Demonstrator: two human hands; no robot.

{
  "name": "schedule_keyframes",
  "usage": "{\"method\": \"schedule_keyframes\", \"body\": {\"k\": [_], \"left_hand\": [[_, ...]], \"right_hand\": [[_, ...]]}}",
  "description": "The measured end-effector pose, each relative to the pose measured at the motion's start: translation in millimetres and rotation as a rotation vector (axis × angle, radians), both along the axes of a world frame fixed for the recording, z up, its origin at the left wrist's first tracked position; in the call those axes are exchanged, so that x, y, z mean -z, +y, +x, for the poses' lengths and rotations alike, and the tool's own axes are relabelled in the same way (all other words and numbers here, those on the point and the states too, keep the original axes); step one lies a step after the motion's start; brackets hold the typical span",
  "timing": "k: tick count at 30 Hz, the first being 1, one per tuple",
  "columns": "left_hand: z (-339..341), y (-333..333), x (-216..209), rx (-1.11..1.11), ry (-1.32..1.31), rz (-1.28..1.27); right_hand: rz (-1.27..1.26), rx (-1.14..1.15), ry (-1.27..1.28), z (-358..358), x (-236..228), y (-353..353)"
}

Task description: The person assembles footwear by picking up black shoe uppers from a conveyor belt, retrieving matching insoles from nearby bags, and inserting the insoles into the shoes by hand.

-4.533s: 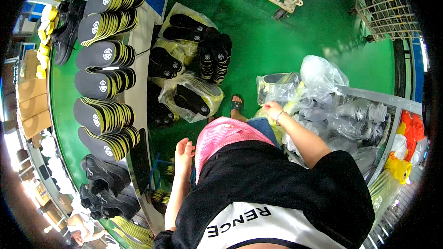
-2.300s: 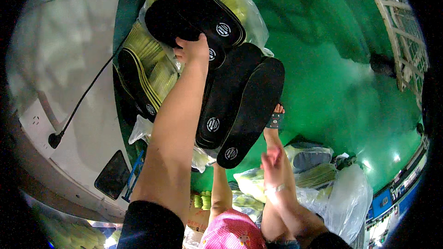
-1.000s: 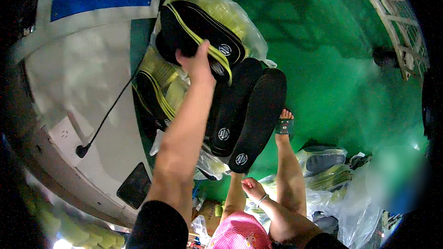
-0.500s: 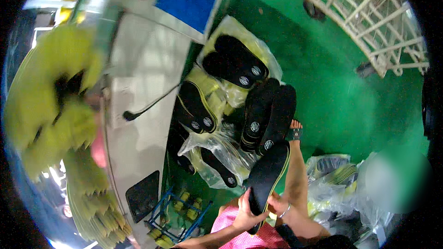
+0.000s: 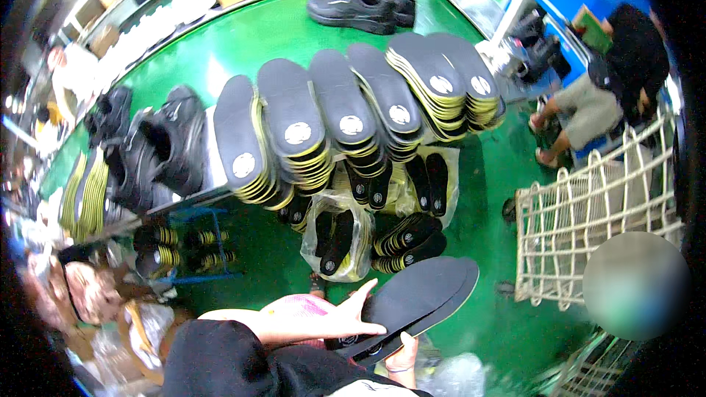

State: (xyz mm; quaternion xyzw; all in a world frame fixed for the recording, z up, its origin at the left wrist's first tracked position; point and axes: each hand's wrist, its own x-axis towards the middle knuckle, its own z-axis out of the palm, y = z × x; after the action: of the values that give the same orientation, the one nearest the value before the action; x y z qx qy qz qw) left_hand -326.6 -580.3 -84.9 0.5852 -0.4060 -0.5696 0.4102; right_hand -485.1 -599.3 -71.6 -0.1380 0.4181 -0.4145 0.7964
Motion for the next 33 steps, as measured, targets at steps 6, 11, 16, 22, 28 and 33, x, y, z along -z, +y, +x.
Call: {"method": "schedule_keyframes", "body": {"k": [6,11,16,22,28,33], "left_hand": [[17,5,-68,-0.139,0.424,0.022],[74,26,-129,-0.363,0.574,-0.292],[142,72,-172,-0.703,0.544,-0.424],[231,120,-160,-0.765,0.689,-0.467],[335,168,-141,-0.711,0.769,-0.378],[378,193,-140,-0.679,0.928,-0.330]], "right_hand": [[-0.283,-0.158,0.251,-12,-47,-31],[-0.469,-0.292,0.189,15,-91,-43],[-0.637,-0.494,0.184,80,-121,-36],[-0.714,-0.478,0.204,183,-154,-9],[-0.912,-0.455,0.394,308,-169,-4],[-0.913,-0.456,0.705,367,-152,-34]]}}
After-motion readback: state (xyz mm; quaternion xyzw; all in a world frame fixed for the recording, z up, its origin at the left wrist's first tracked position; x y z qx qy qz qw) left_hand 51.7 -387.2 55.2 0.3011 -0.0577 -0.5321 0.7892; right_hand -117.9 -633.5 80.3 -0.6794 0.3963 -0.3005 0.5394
